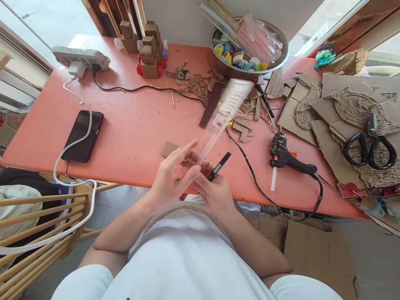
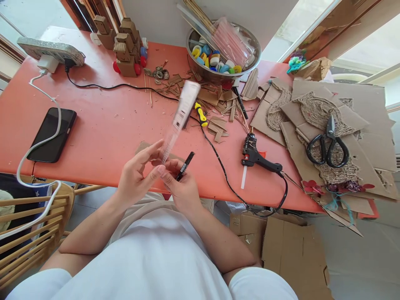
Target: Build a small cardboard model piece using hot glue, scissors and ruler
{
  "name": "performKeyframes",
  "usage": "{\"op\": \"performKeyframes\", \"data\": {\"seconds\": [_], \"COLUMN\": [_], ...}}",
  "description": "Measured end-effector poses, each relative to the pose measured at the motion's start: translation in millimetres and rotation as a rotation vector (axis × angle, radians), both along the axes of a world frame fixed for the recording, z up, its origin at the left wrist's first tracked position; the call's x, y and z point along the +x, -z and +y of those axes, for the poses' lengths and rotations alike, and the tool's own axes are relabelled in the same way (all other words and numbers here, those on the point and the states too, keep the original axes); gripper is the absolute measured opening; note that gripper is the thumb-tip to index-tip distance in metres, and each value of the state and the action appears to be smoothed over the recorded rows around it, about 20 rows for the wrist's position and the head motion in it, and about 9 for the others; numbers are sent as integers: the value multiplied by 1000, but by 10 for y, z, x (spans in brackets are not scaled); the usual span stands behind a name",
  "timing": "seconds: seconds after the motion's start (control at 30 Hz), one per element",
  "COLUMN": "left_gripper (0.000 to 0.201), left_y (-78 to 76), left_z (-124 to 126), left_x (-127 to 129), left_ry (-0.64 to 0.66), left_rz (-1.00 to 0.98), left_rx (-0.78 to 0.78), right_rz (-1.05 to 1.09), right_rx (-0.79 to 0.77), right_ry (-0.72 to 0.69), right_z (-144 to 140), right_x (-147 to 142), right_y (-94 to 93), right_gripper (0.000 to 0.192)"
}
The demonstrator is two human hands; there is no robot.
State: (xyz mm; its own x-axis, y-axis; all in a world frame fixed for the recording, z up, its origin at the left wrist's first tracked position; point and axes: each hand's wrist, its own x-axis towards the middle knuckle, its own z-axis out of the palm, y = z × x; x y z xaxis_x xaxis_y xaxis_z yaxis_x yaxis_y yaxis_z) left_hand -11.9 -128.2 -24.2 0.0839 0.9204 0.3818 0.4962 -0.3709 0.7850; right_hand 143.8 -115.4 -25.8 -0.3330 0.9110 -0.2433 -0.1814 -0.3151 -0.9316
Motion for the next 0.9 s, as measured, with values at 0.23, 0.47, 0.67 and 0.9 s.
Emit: {"op": "performKeyframes", "data": {"seconds": [0.23, 0.47, 0.67, 0.9], "left_gripper": [46, 47, 49, 45], "left_y": [-87, -95, -4, 225], "left_z": [261, 401, 400, 271], "left_x": [-381, -528, -725, -794], "left_ry": [168, 431, 204, 101], "left_rz": [572, 626, 590, 503], "left_rx": [41, -52, -66, -44], "right_rz": [-715, -1096, -1110, -1177], "right_rx": [966, 1127, 1117, 1072], "right_ry": [132, -176, -113, -228], "right_z": [-2, 136, 211, 320], "right_x": [424, 595, 579, 604], "right_y": [-182, 14, 56, 11], "right_gripper": [18, 53, 28, 35]}}
